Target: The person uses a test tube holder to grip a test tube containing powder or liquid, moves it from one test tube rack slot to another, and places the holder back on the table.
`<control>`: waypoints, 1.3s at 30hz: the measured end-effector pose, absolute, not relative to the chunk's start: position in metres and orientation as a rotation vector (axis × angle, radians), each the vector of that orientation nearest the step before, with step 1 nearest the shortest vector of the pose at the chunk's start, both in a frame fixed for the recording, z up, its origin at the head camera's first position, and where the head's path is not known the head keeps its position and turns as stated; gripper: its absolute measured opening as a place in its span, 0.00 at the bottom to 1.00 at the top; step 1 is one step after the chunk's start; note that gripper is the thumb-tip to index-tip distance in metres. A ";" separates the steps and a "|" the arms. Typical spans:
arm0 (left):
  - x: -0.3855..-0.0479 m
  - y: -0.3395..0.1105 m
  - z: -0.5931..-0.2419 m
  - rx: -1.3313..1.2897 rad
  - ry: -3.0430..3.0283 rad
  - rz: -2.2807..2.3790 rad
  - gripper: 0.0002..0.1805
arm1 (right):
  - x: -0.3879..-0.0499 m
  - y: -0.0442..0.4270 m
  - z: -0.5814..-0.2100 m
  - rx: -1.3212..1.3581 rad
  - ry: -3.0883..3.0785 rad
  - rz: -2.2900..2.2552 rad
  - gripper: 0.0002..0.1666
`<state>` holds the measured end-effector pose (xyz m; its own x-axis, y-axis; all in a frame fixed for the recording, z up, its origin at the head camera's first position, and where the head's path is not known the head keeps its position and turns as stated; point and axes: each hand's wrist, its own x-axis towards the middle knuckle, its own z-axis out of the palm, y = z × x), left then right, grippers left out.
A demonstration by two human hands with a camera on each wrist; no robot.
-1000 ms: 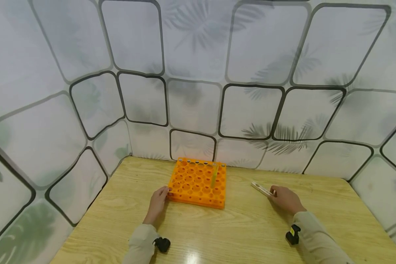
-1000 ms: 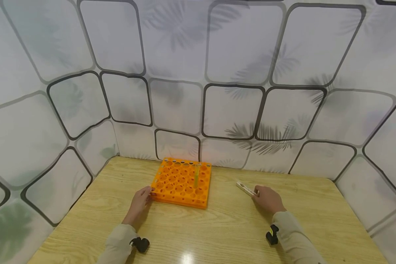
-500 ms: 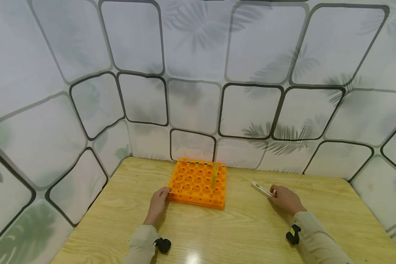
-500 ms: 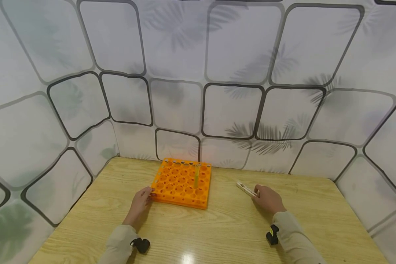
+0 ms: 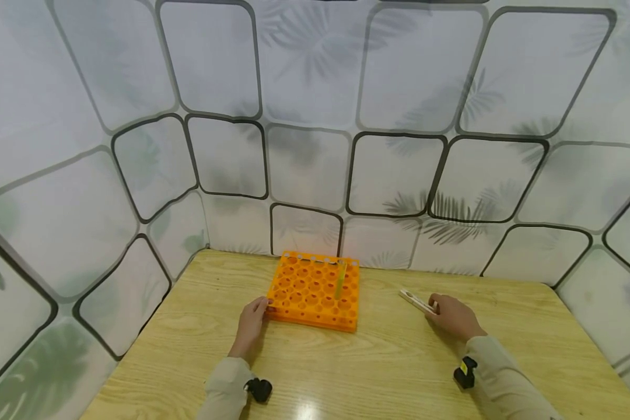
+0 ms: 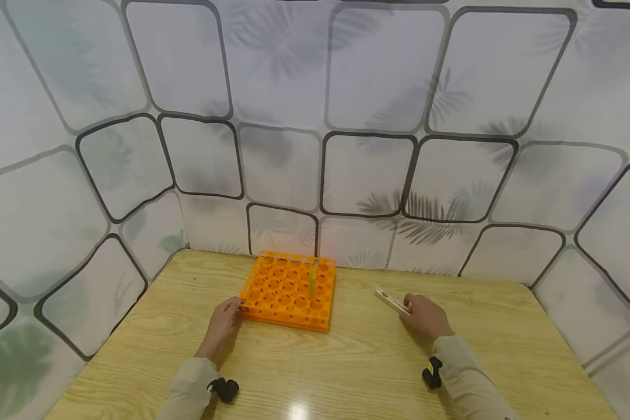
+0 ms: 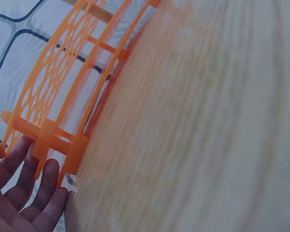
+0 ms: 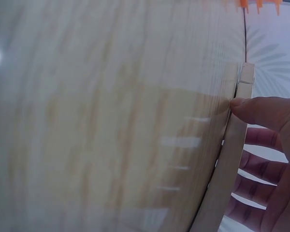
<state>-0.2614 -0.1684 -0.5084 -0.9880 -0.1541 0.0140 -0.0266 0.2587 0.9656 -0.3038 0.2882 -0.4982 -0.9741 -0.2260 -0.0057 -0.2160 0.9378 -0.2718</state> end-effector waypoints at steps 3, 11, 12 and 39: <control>-0.261 -0.168 -0.507 0.176 -2.395 -1.862 0.20 | -0.303 0.288 -0.498 -0.349 3.055 -0.429 0.12; -0.262 -0.168 -0.510 0.162 -2.404 -1.821 0.20 | -0.300 0.286 -0.496 -0.349 3.047 -0.435 0.12; -0.262 -0.168 -0.510 0.161 -2.405 -1.813 0.20 | -0.301 0.286 -0.496 -0.350 3.049 -0.432 0.12; -0.264 -0.169 -0.509 0.259 -2.306 -1.900 0.20 | -0.297 0.284 -0.488 -0.358 3.019 -0.421 0.33</control>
<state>-0.2638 -0.1686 -0.5091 -0.9751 -0.2216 0.0002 -0.0422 0.1864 0.9816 -0.2967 0.2841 -0.4876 -0.9701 -0.2394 -0.0394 -0.2194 0.9351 -0.2782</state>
